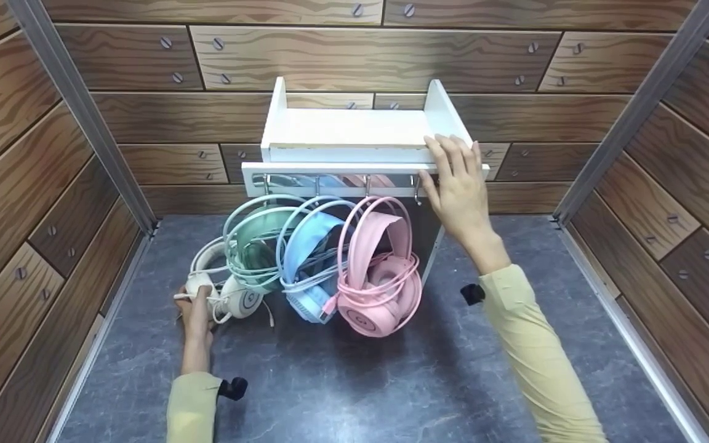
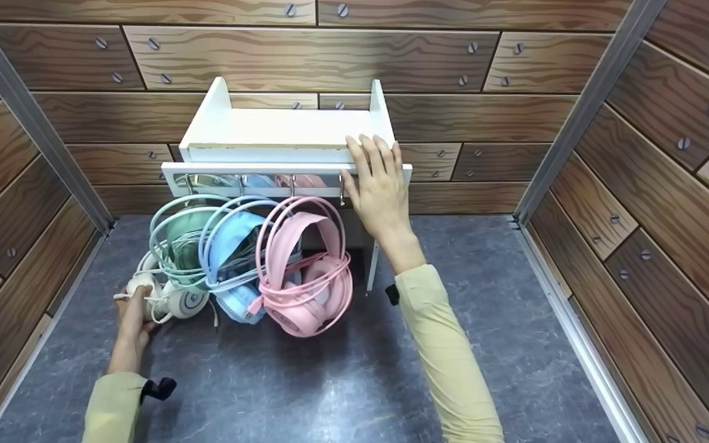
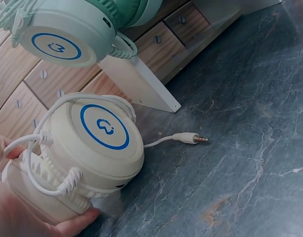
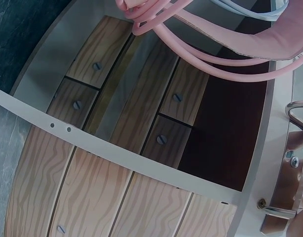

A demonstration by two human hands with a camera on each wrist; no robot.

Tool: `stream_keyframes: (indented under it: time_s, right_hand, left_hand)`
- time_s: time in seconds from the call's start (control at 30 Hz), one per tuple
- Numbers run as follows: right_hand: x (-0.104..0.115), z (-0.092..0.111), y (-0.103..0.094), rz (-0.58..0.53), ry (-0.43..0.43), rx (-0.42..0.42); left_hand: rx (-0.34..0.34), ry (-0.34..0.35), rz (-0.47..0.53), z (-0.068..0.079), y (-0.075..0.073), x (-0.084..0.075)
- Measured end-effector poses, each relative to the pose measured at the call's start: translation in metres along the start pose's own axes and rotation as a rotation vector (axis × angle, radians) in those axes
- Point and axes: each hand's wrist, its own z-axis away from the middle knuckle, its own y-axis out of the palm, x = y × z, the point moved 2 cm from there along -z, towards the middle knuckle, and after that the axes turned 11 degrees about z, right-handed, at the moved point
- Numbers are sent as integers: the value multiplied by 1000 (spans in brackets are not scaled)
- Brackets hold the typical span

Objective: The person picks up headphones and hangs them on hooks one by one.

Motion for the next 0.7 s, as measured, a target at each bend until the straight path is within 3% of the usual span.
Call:
stream_keyframes:
  time_s: [0.7]
  right_hand:
    - [0, 0, 0, -1, 1, 10]
  left_hand:
    - [36, -44, -11, 31, -11, 5]
